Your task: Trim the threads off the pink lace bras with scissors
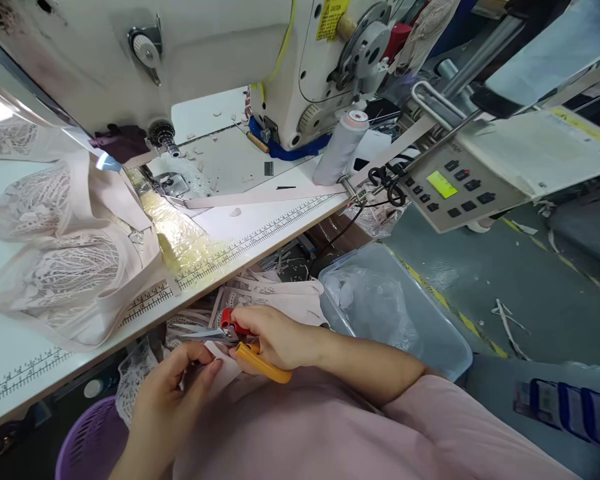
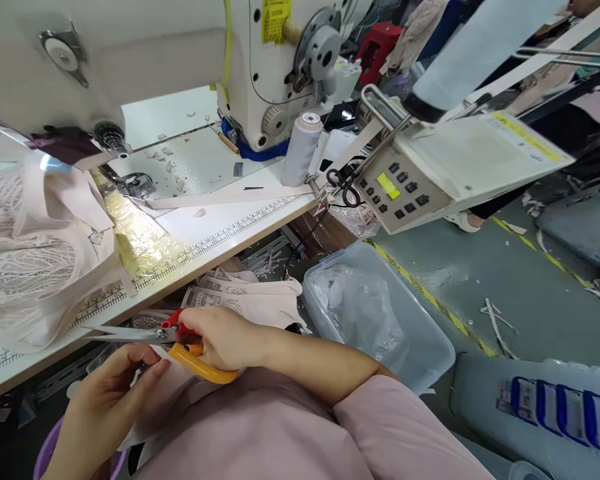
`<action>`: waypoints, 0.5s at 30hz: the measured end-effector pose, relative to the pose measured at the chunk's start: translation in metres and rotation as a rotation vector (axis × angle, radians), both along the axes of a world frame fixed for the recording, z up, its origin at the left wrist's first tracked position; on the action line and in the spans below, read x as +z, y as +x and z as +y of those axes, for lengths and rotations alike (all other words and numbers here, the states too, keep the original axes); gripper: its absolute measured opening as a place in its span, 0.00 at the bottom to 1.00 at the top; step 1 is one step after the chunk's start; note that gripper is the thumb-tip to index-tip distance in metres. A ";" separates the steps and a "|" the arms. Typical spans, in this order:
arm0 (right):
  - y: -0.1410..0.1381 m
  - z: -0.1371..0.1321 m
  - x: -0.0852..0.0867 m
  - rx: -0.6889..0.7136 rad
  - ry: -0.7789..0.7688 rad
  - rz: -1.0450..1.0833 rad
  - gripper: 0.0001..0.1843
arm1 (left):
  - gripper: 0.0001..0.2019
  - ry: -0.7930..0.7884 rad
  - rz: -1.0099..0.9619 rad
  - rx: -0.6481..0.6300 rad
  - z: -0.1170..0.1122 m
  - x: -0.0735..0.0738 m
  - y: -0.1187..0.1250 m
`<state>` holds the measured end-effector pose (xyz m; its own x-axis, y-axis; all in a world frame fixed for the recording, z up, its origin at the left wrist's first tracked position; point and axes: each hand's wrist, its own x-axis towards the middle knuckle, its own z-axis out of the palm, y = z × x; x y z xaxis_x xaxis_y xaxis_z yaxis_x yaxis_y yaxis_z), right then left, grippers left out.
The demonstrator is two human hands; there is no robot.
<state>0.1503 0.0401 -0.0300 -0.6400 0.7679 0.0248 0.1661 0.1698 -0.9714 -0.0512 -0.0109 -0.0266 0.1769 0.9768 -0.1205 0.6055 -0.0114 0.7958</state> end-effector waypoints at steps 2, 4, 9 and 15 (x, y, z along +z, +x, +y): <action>0.000 0.000 0.000 0.002 0.040 -0.021 0.19 | 0.08 -0.008 0.021 0.058 -0.001 -0.001 0.000; 0.000 -0.002 0.000 0.003 0.064 -0.011 0.20 | 0.09 -0.023 0.013 0.115 -0.003 0.000 0.001; -0.003 -0.004 -0.001 -0.012 0.104 0.040 0.20 | 0.07 -0.032 -0.002 0.101 -0.003 0.005 0.005; -0.001 -0.002 -0.004 0.091 0.139 0.073 0.15 | 0.04 0.051 -0.124 0.081 -0.003 0.008 -0.006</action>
<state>0.1494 0.0382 -0.0338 -0.6992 0.6931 0.1755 0.0739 0.3141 -0.9465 -0.0572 -0.0137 -0.0181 0.1078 0.9928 -0.0524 0.5028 -0.0089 0.8643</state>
